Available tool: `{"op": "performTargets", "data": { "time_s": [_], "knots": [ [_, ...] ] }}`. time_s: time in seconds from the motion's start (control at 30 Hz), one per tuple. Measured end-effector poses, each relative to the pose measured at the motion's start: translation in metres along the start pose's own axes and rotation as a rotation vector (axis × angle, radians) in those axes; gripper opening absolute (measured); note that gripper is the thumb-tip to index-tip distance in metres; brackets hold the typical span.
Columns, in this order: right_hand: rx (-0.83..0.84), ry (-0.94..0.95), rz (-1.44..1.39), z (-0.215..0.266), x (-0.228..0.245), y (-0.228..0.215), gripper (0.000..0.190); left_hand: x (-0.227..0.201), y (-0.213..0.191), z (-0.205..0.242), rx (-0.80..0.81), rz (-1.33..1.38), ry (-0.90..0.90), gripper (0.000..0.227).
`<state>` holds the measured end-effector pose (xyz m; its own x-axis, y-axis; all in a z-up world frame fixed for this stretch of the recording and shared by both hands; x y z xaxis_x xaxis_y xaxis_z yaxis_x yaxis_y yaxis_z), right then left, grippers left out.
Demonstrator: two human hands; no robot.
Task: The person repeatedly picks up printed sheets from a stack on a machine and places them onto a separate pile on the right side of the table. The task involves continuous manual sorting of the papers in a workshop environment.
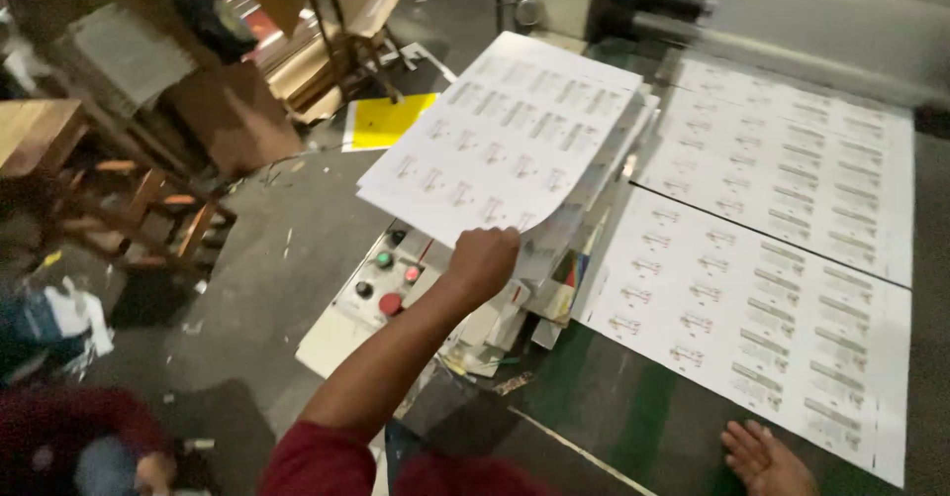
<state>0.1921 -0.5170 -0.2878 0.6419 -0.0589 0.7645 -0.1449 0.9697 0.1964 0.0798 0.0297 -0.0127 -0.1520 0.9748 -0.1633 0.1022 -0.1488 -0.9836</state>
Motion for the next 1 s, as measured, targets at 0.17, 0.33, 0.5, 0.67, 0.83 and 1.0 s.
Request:
{"op": "performTargets", "data": {
  "time_s": [0.17, 0.33, 0.5, 0.67, 0.83, 1.0],
  "knots": [
    [0.298, 0.198, 0.089, -0.126, -0.053, -0.047, 0.070, -0.009, -0.031, 0.020, -0.175, 0.077, 0.023, 0.003],
    [0.130, 0.008, 0.323, 0.030, 0.013, 0.139, 0.058, -0.058, -0.027, 0.093, -0.235, 0.097, 0.201, 0.010],
    [0.566, -0.181, 0.180, 0.063, 0.077, 0.251, 0.054, -0.072, 0.012, 0.162, -0.158, 0.162, 0.439, 0.035],
    [0.663, -0.254, 0.028, 0.010, 0.089, 0.231, 0.041, -0.046, 0.017, 0.209, -0.069, 0.219, 0.499, 0.051],
    [0.551, -0.232, 0.237, 0.009, 0.070, 0.200, 0.038, -0.023, 0.036, 0.228, -0.141, 0.091, 0.368, 0.029],
    [0.504, -0.357, 0.240, 0.009, 0.030, 0.125, 0.056, -0.040, -0.028, 0.219, -0.177, 0.303, 0.356, 0.055]
  ]
}}
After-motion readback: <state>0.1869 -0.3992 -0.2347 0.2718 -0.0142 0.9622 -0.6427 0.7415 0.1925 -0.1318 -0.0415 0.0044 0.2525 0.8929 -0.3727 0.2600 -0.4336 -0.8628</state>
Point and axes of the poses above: each hand's wrist, its own z-axis away from the middle knuckle, its own y-axis out of the palm, x = y × z, the point moved 6 cm from there along -z, towards the middle knuckle, and after that the axes turned 14 degrees about x, right-handed, at the moved point
